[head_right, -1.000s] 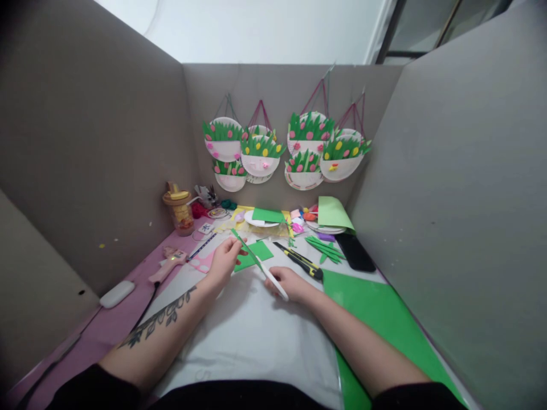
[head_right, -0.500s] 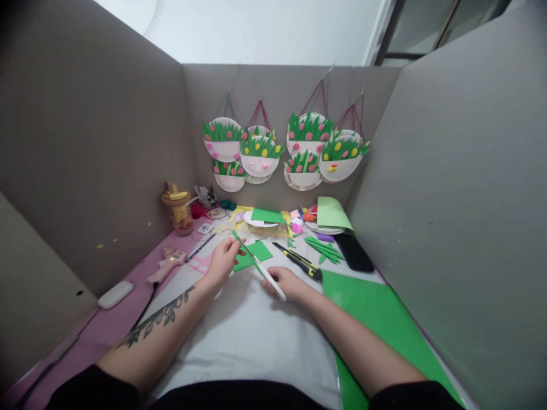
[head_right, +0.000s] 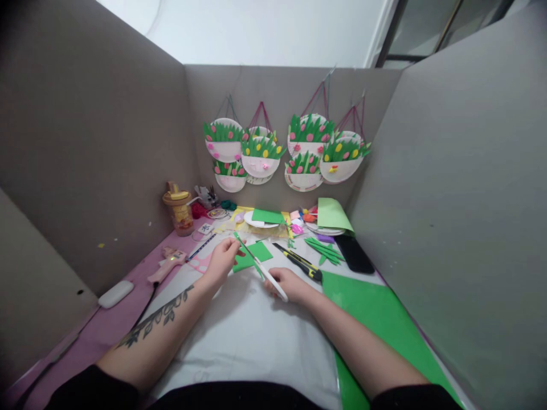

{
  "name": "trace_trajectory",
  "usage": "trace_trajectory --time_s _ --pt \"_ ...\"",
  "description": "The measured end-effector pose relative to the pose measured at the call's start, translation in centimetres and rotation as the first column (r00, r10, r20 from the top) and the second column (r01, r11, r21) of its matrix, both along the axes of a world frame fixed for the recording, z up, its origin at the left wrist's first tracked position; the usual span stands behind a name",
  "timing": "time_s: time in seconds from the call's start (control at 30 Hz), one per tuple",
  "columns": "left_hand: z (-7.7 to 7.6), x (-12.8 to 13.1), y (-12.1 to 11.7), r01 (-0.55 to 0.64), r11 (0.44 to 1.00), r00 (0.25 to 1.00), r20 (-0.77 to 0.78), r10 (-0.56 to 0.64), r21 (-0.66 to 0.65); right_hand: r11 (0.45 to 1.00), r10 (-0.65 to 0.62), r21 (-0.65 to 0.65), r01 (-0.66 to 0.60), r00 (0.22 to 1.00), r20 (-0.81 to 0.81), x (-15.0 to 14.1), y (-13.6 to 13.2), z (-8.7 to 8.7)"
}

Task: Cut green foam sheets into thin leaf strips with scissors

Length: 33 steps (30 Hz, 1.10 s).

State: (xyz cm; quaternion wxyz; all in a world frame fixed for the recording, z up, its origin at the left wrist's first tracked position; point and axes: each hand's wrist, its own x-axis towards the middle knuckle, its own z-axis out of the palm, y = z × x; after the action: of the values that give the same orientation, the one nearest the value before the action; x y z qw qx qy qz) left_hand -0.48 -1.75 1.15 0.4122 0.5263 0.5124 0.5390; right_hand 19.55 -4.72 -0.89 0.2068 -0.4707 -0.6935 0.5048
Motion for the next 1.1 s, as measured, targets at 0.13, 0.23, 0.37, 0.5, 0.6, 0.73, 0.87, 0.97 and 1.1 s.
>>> trace_trajectory --time_s 0.13,0.23,0.37,0.5,0.6,0.73,0.87,0.97,1.1 --pt "-0.15 -0.13 0.23 -0.004 0.999 1.000 -0.002 0.004 0.035 1.000 -0.008 0.010 0.007 1.000 0.010 -0.19 -0.35 0.43" --pt "-0.10 -0.20 0.24 -0.005 0.999 1.000 -0.019 0.006 0.038 1.000 -0.012 0.001 0.012 1.000 -0.004 -0.24 -0.28 0.39" --pt "0.01 -0.20 0.15 0.021 0.998 0.999 -0.042 -0.018 0.053 1.000 0.000 0.023 0.000 1.000 0.002 -0.11 0.02 0.14" --pt "0.08 -0.23 0.13 0.021 0.998 0.998 -0.060 -0.018 0.053 1.000 -0.004 0.031 0.003 1.000 0.011 0.02 0.08 0.13" --pt "0.19 -0.23 0.08 0.016 0.999 0.998 -0.068 -0.012 0.051 1.000 -0.006 0.021 0.005 1.000 0.014 0.05 -0.01 0.23" --pt "0.36 -0.12 -0.11 0.019 0.998 0.997 -0.081 -0.014 0.063 1.000 -0.001 0.020 0.001 1.000 0.004 0.01 -0.08 0.35" --pt "0.43 0.03 -0.28 0.041 0.997 0.995 -0.096 -0.035 0.065 1.000 0.003 0.022 -0.003 1.000 0.011 -0.02 -0.05 0.35" --pt "0.46 0.03 -0.33 0.043 0.996 0.994 -0.099 -0.036 0.072 1.000 0.004 0.026 -0.004 1.000 0.012 0.03 0.01 0.25" --pt "0.57 -0.03 -0.41 0.050 0.996 0.994 -0.105 -0.042 0.073 0.999 0.007 0.038 -0.007 1.000 0.007 0.13 0.09 0.10"
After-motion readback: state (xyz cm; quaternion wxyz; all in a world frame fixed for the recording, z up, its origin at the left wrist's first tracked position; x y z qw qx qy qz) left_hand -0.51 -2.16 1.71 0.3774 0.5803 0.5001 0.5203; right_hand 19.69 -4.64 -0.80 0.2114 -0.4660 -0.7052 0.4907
